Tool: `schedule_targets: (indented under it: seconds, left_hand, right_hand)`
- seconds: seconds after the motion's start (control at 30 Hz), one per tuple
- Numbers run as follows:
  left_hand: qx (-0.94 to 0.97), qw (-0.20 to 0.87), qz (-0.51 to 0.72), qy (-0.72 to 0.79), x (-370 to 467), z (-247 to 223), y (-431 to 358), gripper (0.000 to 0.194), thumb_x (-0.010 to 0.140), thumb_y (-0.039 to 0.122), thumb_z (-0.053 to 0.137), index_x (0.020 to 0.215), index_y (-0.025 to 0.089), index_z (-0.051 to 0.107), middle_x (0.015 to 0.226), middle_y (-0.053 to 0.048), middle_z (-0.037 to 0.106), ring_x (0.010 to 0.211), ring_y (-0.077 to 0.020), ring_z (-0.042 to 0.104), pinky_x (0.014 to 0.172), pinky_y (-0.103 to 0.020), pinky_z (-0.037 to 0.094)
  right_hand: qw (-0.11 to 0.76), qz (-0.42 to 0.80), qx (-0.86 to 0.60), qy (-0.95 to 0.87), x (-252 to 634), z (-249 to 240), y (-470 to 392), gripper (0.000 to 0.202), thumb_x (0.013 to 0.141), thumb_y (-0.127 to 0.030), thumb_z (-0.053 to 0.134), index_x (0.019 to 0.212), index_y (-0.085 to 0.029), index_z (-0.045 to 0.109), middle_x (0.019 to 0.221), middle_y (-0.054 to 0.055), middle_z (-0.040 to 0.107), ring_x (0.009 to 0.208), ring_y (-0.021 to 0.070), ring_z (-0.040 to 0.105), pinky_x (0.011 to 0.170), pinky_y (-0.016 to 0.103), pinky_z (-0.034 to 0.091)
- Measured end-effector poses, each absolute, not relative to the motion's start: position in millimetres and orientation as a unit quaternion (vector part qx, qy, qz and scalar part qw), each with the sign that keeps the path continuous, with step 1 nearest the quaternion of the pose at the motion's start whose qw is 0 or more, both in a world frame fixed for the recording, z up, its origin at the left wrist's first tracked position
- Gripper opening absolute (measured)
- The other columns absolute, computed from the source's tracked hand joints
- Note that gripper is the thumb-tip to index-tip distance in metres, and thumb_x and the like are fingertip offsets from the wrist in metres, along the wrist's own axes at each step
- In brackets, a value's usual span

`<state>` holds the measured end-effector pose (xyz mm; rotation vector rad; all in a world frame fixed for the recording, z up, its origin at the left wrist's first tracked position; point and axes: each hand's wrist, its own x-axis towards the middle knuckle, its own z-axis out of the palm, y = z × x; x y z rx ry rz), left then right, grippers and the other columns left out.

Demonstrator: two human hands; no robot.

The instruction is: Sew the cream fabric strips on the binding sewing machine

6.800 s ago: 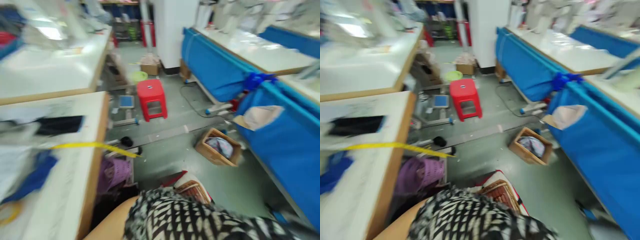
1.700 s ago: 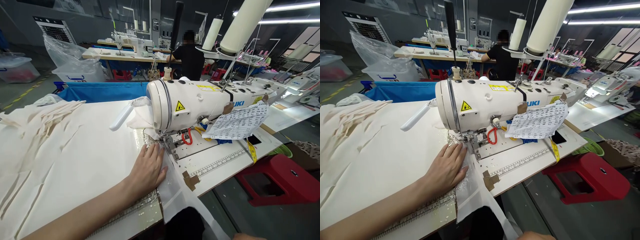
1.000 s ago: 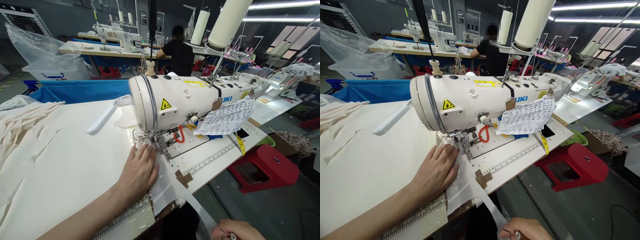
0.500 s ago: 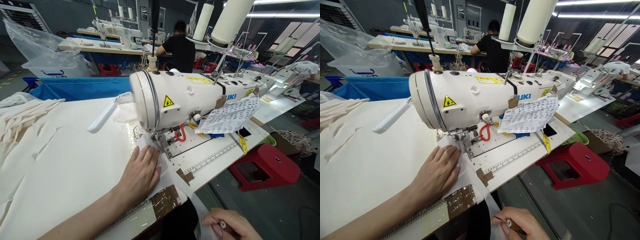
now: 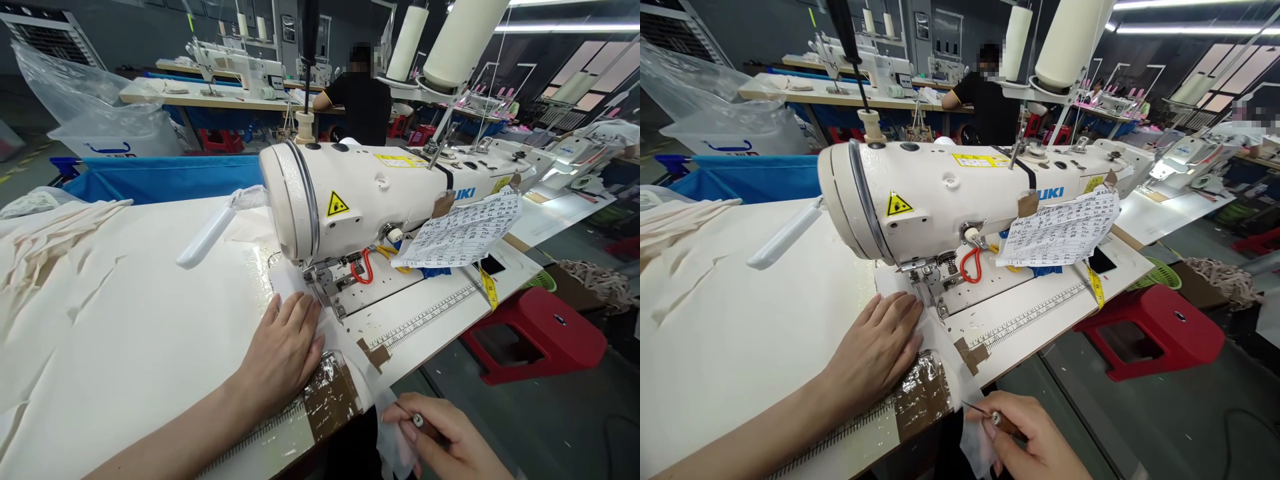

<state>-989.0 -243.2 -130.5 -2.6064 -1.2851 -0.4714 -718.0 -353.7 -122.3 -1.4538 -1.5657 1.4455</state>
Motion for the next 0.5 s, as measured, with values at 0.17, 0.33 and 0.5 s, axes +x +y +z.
schedule_targets:
  seconds: [0.17, 0.33, 0.5]
  left_hand:
    - [-0.879, 0.096, -0.181, -0.43, -988, -130, -243, 0.042, 0.102, 0.031, 0.032, 0.129, 0.009, 0.057, 0.127, -0.015, 0.059, 0.124, -0.0304, 0.049, 0.11, -0.053, 0.037]
    - [-0.878, 0.118, -0.189, -0.423, -987, -129, -241, 0.041, 0.1, 0.029, 0.037, 0.126, 0.005, 0.058, 0.125, -0.018, 0.059, 0.123, -0.0337, 0.048, 0.109, -0.054, 0.038]
    - [-0.876, 0.159, -0.176, -0.421, -985, -123, -234, 0.036, 0.094, 0.018, 0.041, 0.119, 0.004, 0.062, 0.108, -0.018, 0.061, 0.105, -0.0325, 0.054, 0.101, -0.052, 0.044]
  right_hand:
    - [0.289, 0.538, -0.527, -0.59, -726, -128, -346, 0.036, 0.101, -0.049, 0.05, 0.114, -0.024, 0.072, 0.097, 0.008, 0.067, 0.065, 0.0148, 0.067, 0.062, 0.024, 0.057]
    - [0.29, 0.522, -0.527, -0.605, -737, -121, -336, 0.035, 0.101, -0.045, 0.05, 0.117, -0.02, 0.069, 0.102, 0.009, 0.064, 0.068, 0.0149, 0.066, 0.065, 0.027, 0.057]
    - [0.31, 0.536, -0.52, -0.588, -747, -115, -332, 0.037, 0.102, -0.048, 0.048, 0.119, -0.02, 0.067, 0.093, 0.005, 0.064, 0.064, 0.0133, 0.064, 0.064, 0.026, 0.053]
